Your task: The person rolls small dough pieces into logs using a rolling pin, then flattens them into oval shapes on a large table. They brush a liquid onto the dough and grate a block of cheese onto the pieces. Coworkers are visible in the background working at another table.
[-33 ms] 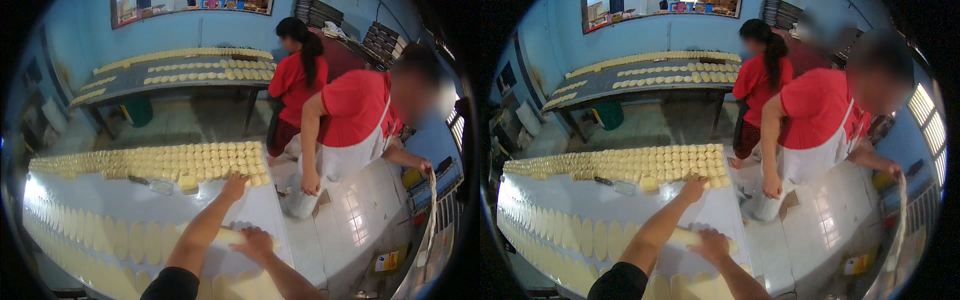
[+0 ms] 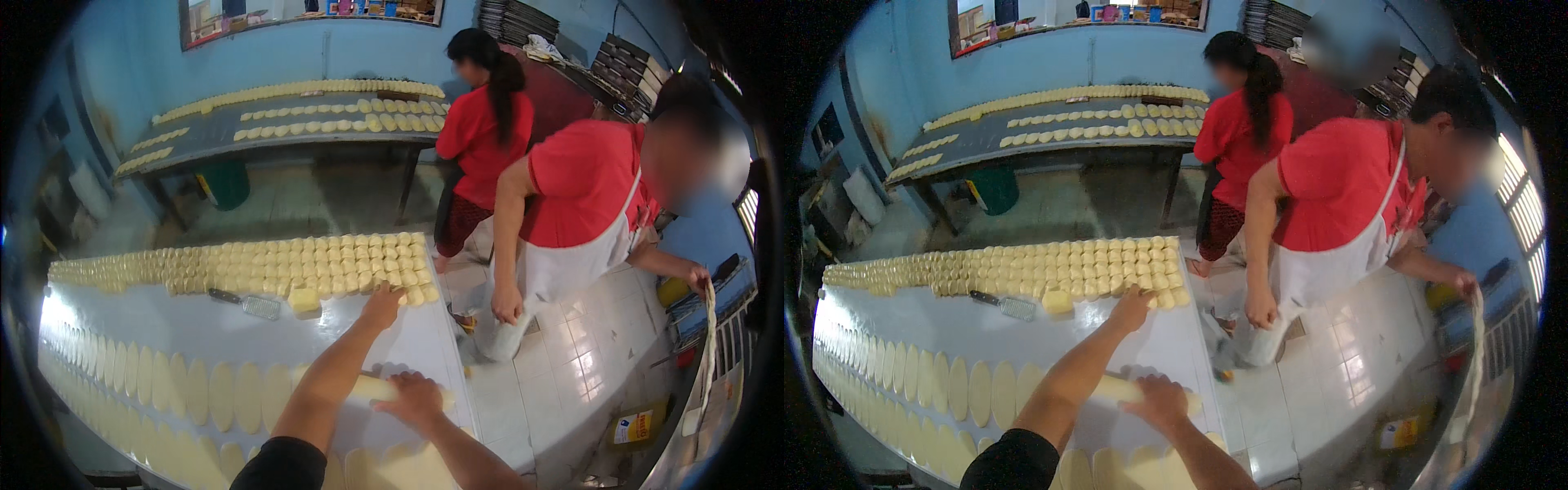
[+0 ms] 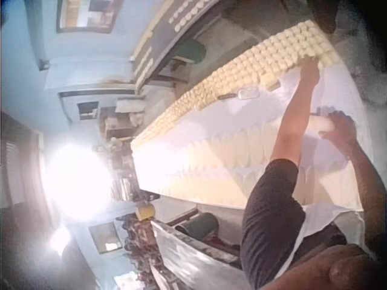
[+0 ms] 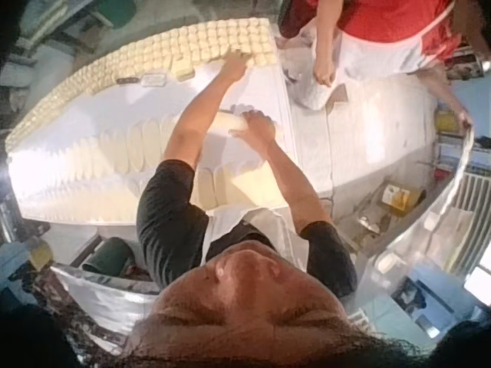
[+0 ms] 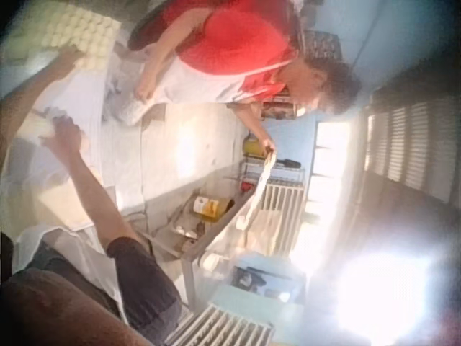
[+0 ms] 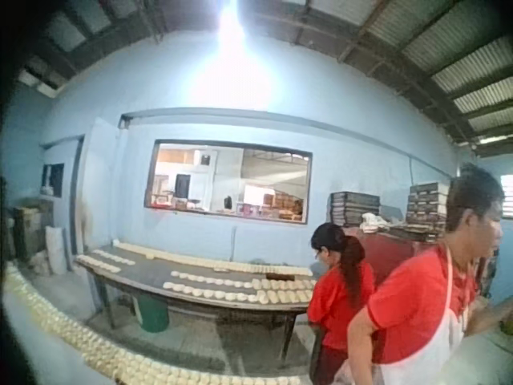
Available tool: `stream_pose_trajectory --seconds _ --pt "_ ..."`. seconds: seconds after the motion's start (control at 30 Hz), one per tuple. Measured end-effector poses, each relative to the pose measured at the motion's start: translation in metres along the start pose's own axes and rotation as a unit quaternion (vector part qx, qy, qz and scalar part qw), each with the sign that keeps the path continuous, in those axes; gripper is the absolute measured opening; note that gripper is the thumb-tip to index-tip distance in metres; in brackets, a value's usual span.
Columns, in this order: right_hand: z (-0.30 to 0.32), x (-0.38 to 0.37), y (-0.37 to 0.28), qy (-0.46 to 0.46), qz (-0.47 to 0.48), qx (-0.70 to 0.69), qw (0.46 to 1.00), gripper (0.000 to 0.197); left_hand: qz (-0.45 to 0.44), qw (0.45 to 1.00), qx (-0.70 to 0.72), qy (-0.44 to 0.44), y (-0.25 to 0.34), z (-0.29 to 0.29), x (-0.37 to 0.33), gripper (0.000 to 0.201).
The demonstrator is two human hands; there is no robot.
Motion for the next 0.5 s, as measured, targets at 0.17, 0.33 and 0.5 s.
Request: stream_pose_trajectory --seconds 0.17,0.33,0.5 --pt "0.005 -0.007 -0.002 -0.007 0.025 0.014 1.000 0.070 0.027 0.997 -0.016 0.076 -0.025 0.015 0.015 0.034" --pt "-0.007 -0.012 0.005 -0.026 0.007 -0.008 1.000 0.076 0.108 0.973 -0.055 0.196 -0.056 0.089 0.149 0.038" --pt "-0.001 -0.019 0.013 0.008 -0.067 -0.036 0.997 0.068 0.354 0.905 0.201 0.125 -0.054 0.122 0.266 0.036"
Point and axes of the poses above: each hand's wrist, its own x-axis away from the middle knuckle, its own z-axis out of the back of the hand, y = z × x, the point moved 8 cm from there along -x, towards the middle knuckle, and after that the axes turned 12 degrees about -z, right-handed, at the moved point
